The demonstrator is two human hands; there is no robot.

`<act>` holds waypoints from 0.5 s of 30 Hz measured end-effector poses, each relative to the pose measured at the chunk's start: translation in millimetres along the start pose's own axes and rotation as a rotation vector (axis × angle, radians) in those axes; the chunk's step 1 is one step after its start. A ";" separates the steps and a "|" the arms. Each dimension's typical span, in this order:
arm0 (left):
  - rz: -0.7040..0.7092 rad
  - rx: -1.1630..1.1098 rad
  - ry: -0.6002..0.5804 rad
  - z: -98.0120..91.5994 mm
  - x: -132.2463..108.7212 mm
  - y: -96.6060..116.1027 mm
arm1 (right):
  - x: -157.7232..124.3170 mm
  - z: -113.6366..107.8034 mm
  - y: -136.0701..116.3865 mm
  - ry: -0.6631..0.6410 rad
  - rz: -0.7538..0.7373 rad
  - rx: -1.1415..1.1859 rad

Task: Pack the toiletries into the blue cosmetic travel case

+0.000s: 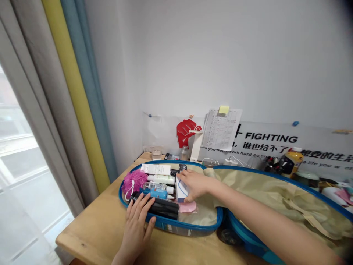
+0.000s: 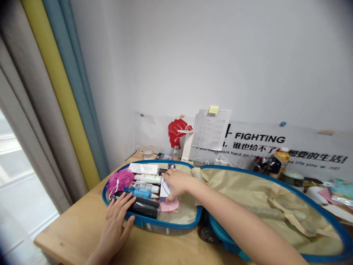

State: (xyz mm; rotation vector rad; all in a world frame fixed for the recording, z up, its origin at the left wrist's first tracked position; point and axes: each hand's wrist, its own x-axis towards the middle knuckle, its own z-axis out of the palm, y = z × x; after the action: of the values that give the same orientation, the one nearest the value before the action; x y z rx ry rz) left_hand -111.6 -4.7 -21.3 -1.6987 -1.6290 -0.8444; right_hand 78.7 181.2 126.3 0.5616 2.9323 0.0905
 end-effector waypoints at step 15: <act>-0.042 -0.028 -0.028 4.8 -5.5 -2.2 | 7.3 6.7 -9.2 -0.038 0.032 -0.028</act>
State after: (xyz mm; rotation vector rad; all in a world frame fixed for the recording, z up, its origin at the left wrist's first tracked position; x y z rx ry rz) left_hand -113.8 -4.1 -28.5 -1.7083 -1.6840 -0.8713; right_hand 69.8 175.6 117.8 0.5992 2.8815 0.1231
